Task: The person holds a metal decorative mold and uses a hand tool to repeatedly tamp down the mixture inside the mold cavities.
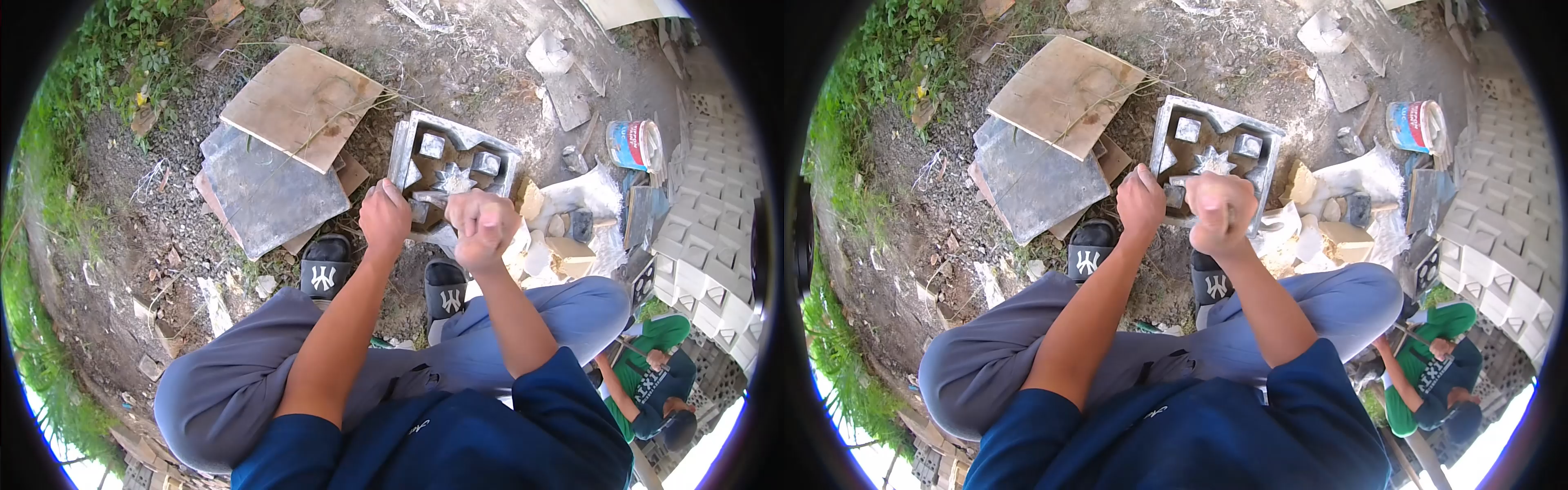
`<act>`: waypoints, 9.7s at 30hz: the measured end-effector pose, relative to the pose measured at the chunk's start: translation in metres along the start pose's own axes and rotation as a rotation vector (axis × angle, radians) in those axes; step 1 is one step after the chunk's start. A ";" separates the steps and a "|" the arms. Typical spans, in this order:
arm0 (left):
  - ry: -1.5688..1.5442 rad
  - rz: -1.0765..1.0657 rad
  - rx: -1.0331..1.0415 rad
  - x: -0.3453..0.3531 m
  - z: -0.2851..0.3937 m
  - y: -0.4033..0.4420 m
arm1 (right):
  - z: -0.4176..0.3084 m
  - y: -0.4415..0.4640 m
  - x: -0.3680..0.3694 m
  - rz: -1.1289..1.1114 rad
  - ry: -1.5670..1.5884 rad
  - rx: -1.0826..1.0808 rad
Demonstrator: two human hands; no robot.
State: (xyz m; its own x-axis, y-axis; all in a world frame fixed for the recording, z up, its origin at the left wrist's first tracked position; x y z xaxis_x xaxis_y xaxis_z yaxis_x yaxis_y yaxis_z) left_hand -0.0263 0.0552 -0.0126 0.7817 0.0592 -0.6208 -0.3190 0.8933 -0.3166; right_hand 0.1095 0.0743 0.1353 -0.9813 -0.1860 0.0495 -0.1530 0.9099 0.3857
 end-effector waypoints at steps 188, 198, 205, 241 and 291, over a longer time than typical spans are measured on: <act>-1.179 -1.010 -0.292 0.045 -0.064 0.030 | -0.003 0.008 0.070 -0.673 0.042 0.246; -1.152 -0.992 -0.255 0.037 -0.046 0.029 | -0.023 0.013 0.064 -0.632 0.014 0.171; -1.045 -1.042 -0.172 0.037 -0.047 0.026 | -0.016 0.015 0.064 -0.571 -0.031 0.103; -0.793 -0.853 -0.311 0.046 -0.048 0.033 | -0.086 0.009 -0.032 -0.186 0.382 0.049; -0.439 -0.430 -0.027 0.042 -0.026 0.046 | -0.070 -0.018 0.052 -0.386 0.019 -0.010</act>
State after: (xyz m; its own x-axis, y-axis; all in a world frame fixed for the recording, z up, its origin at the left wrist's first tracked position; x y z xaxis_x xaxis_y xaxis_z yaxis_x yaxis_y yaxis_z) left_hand -0.0224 0.0872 -0.0718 0.9893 -0.1208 -0.0816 0.0650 0.8668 -0.4943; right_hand 0.0694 0.0228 0.1952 -0.8495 -0.5209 -0.0838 -0.5093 0.7680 0.3884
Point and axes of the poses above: each hand's wrist, its own y-axis towards the middle knuckle, its own x-axis out of the palm, z = x × y, the point moved 6 cm from there along y, towards the middle knuckle, and after that the axes turned 8 degrees about -z, right-handed, at the moved point
